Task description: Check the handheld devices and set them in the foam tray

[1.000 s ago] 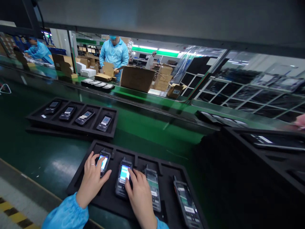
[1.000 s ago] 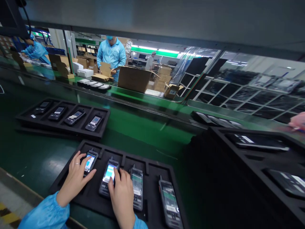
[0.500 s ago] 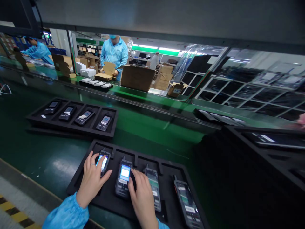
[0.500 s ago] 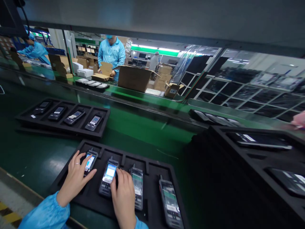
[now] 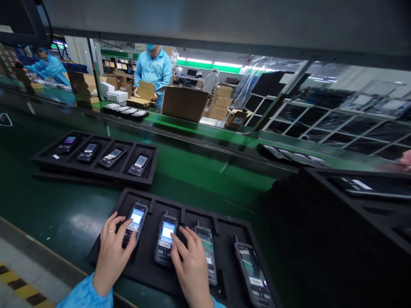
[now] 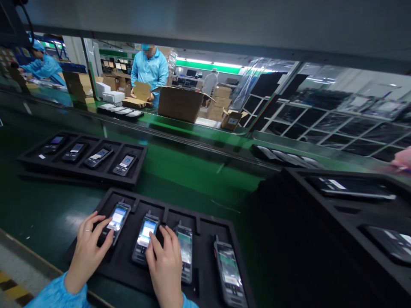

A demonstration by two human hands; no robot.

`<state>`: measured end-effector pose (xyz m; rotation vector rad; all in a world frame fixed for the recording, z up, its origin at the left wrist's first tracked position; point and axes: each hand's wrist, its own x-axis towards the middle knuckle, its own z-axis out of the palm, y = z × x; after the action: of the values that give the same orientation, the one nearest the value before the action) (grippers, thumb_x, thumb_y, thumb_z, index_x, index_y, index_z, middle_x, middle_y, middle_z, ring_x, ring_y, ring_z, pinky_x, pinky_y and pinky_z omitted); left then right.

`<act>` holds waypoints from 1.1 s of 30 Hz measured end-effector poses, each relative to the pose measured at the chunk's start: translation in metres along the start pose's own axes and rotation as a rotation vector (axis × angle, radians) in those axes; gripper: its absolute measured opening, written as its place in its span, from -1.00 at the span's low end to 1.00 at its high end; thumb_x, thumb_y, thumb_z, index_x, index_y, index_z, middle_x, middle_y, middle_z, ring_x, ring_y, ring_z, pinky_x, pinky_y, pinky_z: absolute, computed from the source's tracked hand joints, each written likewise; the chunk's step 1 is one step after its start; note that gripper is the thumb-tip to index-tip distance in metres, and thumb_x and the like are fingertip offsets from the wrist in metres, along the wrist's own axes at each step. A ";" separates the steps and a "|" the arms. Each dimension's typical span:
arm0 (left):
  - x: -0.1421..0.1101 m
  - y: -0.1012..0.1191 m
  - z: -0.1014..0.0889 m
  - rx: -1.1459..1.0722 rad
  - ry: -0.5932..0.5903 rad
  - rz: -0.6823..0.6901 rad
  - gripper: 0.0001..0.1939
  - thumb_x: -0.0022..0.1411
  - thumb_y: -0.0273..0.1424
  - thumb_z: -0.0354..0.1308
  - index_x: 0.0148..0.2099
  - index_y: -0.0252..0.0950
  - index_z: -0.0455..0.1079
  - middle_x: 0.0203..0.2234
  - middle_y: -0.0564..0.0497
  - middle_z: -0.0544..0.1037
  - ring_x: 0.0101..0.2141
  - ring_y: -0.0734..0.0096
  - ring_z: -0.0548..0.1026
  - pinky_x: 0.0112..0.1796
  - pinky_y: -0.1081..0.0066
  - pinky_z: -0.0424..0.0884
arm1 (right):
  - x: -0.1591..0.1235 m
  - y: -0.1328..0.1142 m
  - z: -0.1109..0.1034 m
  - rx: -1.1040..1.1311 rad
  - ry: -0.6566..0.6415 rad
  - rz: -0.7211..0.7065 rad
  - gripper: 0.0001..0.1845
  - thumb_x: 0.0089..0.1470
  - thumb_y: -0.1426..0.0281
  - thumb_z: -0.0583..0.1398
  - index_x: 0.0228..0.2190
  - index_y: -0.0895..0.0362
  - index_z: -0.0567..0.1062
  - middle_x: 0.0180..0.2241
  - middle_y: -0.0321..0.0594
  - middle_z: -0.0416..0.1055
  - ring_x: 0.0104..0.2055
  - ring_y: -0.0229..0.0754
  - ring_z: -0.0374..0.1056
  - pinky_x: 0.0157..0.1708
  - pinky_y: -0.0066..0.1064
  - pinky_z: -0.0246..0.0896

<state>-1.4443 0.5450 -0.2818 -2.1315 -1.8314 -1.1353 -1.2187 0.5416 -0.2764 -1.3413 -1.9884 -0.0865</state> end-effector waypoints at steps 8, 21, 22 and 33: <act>0.001 0.004 0.001 0.086 -0.071 0.066 -0.70 0.23 -0.41 0.08 0.03 -0.19 0.33 -0.08 -0.15 0.27 0.09 -0.05 0.16 -0.02 -0.08 0.30 | 0.001 0.000 -0.001 0.014 0.008 0.026 -0.74 0.24 0.45 0.03 -0.16 0.14 0.50 -0.04 -0.01 0.28 0.07 0.10 0.13 -0.11 0.04 0.32; 0.000 0.004 0.005 0.129 -0.094 0.012 -0.60 0.24 -0.33 0.04 0.10 -0.34 0.25 -0.04 -0.22 0.25 0.10 -0.07 0.16 0.03 -0.07 0.27 | 0.000 0.002 -0.003 0.079 0.037 0.061 -0.72 0.28 0.41 -0.01 -0.13 0.12 0.47 -0.07 -0.08 0.34 0.06 0.02 0.17 -0.08 -0.05 0.31; 0.000 0.004 0.005 0.133 -0.098 0.012 -0.60 0.24 -0.33 0.04 0.11 -0.32 0.26 -0.04 -0.22 0.25 0.10 -0.07 0.16 0.03 -0.06 0.27 | 0.000 0.002 -0.003 0.082 0.039 0.064 -0.71 0.28 0.41 -0.01 -0.14 0.12 0.48 -0.07 -0.08 0.35 0.06 0.02 0.17 -0.08 -0.05 0.31; 0.001 0.003 0.005 0.146 -0.112 0.040 -0.66 0.21 -0.32 0.09 0.03 -0.24 0.34 -0.04 -0.19 0.25 0.11 -0.09 0.14 0.01 -0.08 0.28 | -0.002 0.004 -0.002 0.109 0.041 0.072 -0.71 0.29 0.41 -0.02 -0.15 0.13 0.47 -0.09 -0.10 0.38 0.05 0.00 0.18 -0.06 -0.05 0.29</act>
<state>-1.4395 0.5480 -0.2839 -2.1773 -1.8455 -0.8610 -1.2137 0.5406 -0.2774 -1.3289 -1.8817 0.0275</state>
